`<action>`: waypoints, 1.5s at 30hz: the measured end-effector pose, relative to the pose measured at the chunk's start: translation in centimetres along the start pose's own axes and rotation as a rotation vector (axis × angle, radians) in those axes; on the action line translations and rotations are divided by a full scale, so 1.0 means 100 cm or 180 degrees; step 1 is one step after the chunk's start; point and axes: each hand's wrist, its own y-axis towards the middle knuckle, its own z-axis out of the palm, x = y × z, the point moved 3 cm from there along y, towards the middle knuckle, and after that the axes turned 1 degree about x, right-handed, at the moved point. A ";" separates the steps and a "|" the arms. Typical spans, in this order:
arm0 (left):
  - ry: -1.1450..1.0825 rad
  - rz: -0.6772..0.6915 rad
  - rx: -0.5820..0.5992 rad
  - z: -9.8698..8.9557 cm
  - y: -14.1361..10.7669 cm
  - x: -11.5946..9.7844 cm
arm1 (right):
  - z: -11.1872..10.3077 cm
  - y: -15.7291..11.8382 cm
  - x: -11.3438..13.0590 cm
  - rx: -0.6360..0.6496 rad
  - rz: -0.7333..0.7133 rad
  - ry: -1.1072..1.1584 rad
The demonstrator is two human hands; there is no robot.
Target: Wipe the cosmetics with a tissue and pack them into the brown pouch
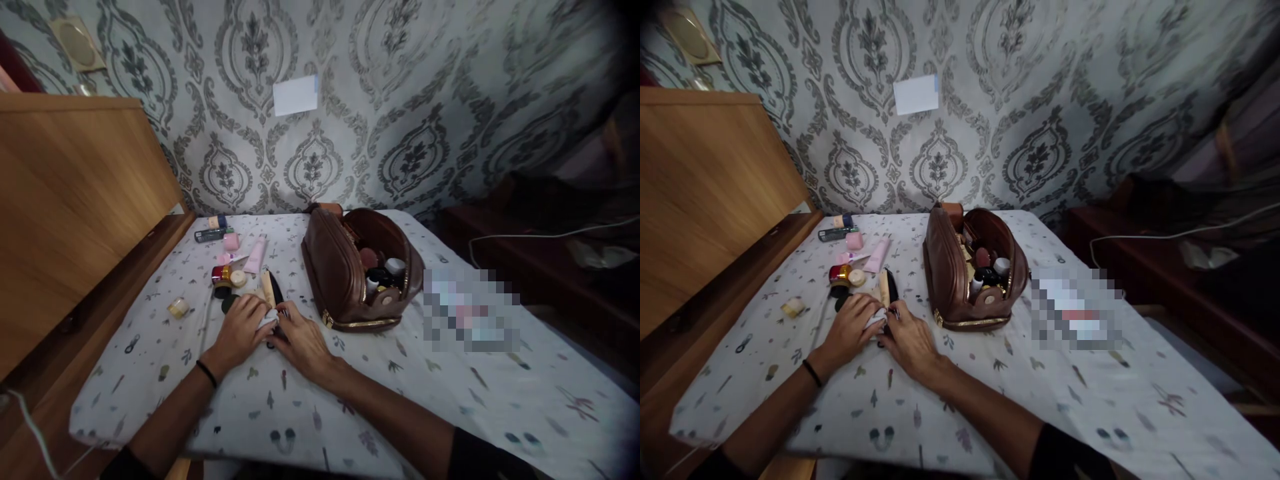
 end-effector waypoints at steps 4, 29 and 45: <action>-0.0066 -0.0331 -0.0435 -0.005 -0.004 0.016 | -0.002 0.000 0.001 0.0092 0.0032 -0.0003; 0.0146 -0.2887 -0.0335 -0.028 -0.008 0.149 | -0.002 0.001 -0.003 0.0202 0.0117 0.0167; 0.0035 -0.2512 -0.1206 -0.063 0.000 0.127 | 0.001 0.000 -0.008 -0.0208 0.0005 0.0729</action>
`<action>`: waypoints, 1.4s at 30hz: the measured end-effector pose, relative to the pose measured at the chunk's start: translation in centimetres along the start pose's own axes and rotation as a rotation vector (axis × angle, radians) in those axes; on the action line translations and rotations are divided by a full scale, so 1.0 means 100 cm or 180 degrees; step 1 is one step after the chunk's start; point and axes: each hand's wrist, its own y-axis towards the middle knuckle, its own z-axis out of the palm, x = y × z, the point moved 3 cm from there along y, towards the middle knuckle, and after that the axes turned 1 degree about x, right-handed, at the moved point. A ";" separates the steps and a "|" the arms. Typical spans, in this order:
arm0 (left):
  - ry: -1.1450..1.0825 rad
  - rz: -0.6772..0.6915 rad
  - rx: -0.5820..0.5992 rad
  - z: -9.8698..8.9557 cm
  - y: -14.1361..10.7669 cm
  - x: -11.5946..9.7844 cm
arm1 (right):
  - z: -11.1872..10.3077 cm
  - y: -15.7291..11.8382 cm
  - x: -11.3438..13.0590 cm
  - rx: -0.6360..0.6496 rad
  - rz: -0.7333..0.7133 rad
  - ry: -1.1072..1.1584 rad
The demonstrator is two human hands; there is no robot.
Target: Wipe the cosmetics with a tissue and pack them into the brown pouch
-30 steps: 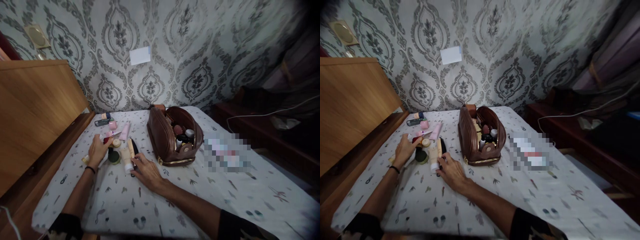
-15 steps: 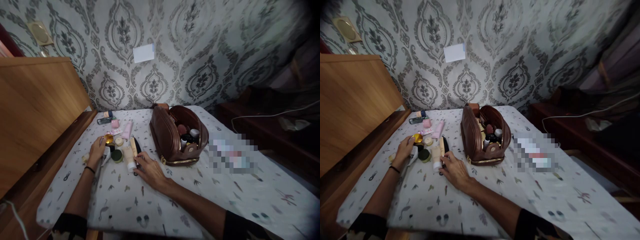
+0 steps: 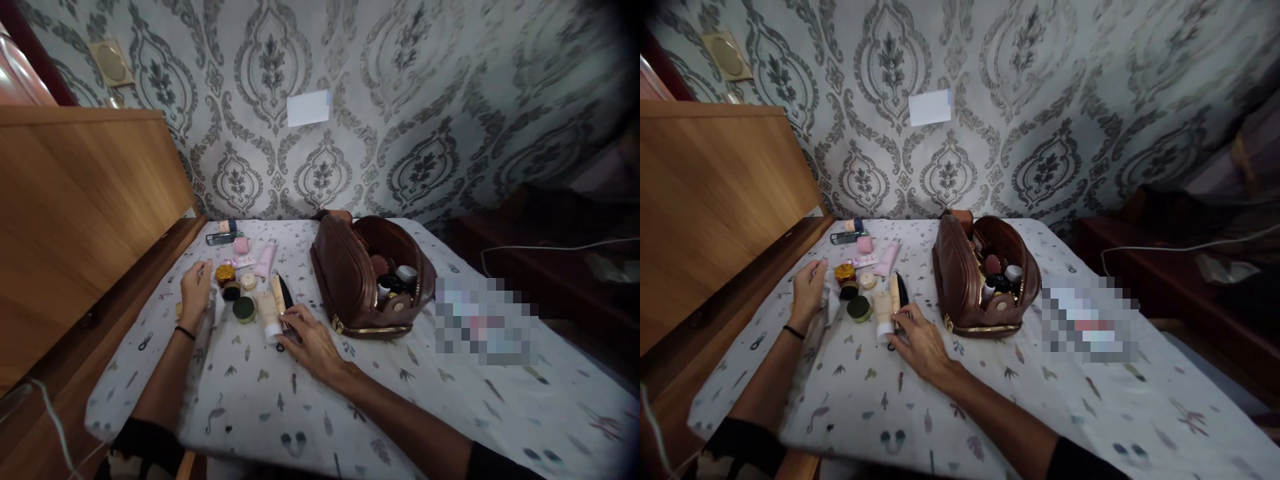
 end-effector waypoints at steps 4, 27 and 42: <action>-0.0113 0.0055 0.0062 0.001 0.025 -0.007 | -0.001 -0.001 0.001 0.0016 0.0013 0.0138; 0.0982 0.0308 0.1046 0.025 0.031 0.000 | -0.004 -0.001 -0.001 -0.0053 -0.0013 0.0473; 0.0617 -0.0099 0.0881 0.020 0.021 0.003 | -0.005 0.001 0.003 -0.0269 -0.0111 0.0714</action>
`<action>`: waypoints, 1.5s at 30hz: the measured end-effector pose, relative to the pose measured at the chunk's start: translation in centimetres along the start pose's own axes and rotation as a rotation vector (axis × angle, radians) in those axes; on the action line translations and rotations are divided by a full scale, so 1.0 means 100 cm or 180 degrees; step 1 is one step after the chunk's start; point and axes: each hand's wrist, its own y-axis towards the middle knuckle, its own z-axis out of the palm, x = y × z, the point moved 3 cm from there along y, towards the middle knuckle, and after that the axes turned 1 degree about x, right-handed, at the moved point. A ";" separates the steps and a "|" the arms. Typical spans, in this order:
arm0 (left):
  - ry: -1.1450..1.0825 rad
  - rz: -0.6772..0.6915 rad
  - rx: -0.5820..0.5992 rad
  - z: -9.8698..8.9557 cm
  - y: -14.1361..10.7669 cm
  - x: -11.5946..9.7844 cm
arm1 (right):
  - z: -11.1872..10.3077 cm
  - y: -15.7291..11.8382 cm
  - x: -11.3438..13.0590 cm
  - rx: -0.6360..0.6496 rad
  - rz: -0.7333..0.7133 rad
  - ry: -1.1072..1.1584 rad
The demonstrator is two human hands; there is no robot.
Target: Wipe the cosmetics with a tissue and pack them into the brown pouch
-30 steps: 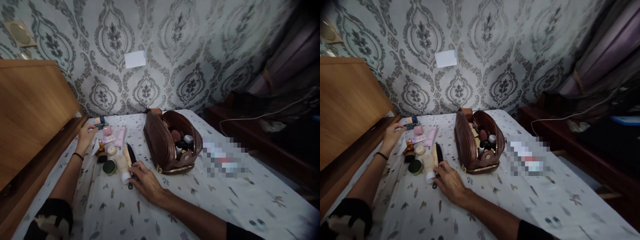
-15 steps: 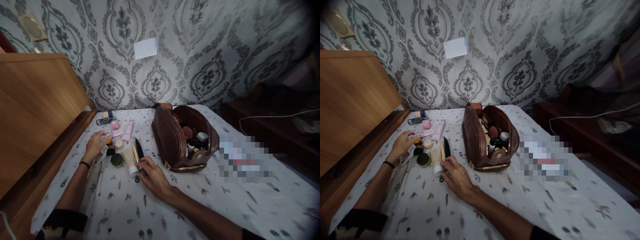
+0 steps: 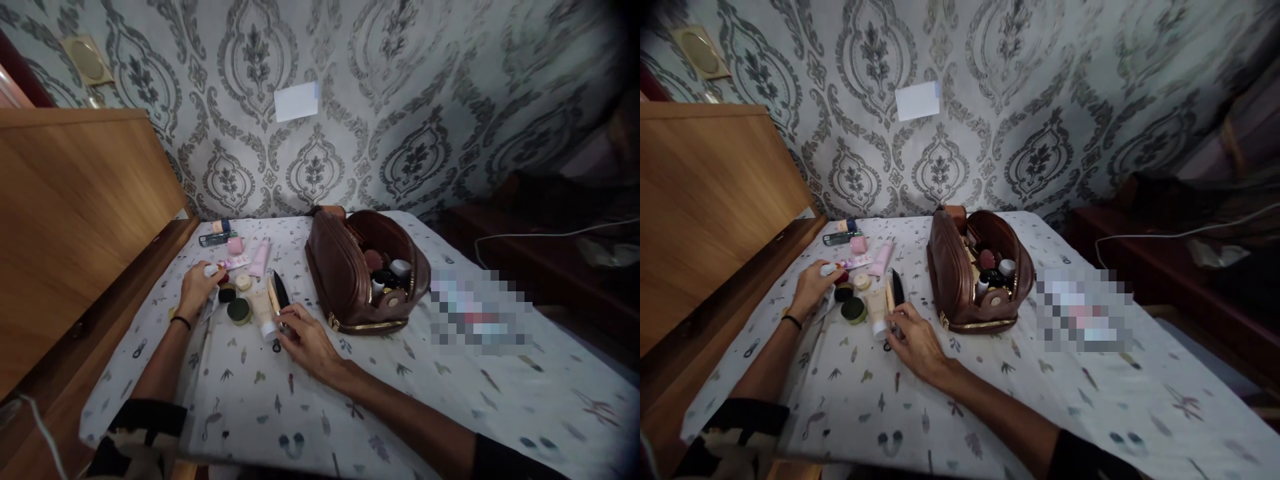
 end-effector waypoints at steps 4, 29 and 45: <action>-0.0551 0.0076 -0.0073 -0.014 -0.006 -0.010 | -0.010 0.009 0.015 -0.0141 -0.0015 0.0295; -0.1267 0.1549 0.0651 0.002 -0.107 -0.142 | 0.007 -0.001 0.026 -0.0005 -0.0028 0.0833; -0.2355 0.1241 0.0741 0.031 -0.130 -0.104 | -0.002 0.006 0.025 -0.0260 0.1459 0.4612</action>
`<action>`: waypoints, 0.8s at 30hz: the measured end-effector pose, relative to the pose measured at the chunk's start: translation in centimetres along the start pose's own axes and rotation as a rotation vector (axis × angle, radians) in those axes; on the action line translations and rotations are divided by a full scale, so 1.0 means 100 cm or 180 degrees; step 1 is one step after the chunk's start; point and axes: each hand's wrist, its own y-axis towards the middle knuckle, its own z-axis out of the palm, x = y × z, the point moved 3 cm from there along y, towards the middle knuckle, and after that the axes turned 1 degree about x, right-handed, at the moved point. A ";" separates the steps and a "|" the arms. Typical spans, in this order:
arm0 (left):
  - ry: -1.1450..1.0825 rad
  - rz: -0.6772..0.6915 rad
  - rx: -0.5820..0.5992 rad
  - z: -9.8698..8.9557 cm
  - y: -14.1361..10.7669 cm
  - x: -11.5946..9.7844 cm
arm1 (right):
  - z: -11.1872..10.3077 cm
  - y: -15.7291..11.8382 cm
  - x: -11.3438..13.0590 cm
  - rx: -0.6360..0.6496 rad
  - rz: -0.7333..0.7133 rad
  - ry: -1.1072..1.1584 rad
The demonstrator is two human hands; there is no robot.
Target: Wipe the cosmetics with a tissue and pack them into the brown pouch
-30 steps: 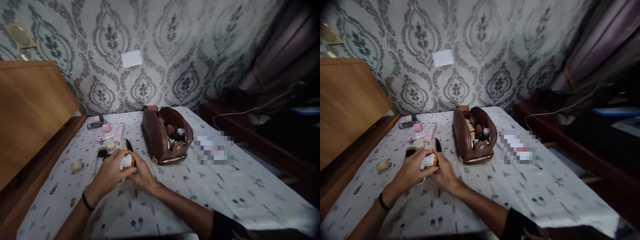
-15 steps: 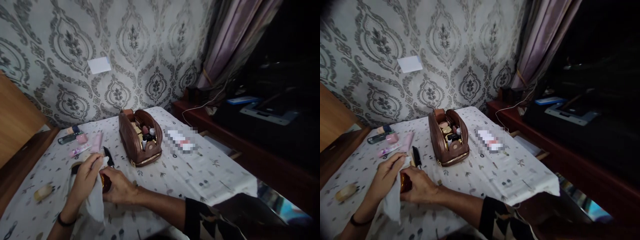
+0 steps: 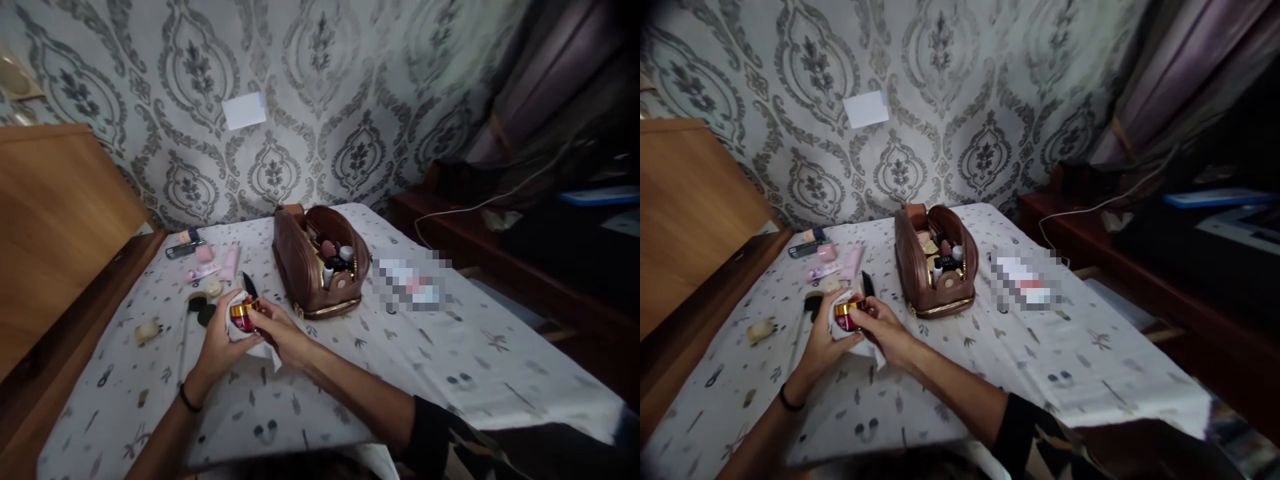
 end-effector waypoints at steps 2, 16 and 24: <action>0.0232 0.0132 -0.0061 -0.003 0.002 -0.001 | 0.002 -0.001 0.001 0.0073 0.0060 -0.0048; -0.0442 0.0404 -0.0194 -0.001 0.002 -0.012 | -0.006 -0.002 -0.014 0.0188 0.0675 0.0075; -0.1773 -0.0413 -0.0303 0.004 0.003 -0.005 | -0.001 0.001 -0.012 0.0316 0.0471 0.0273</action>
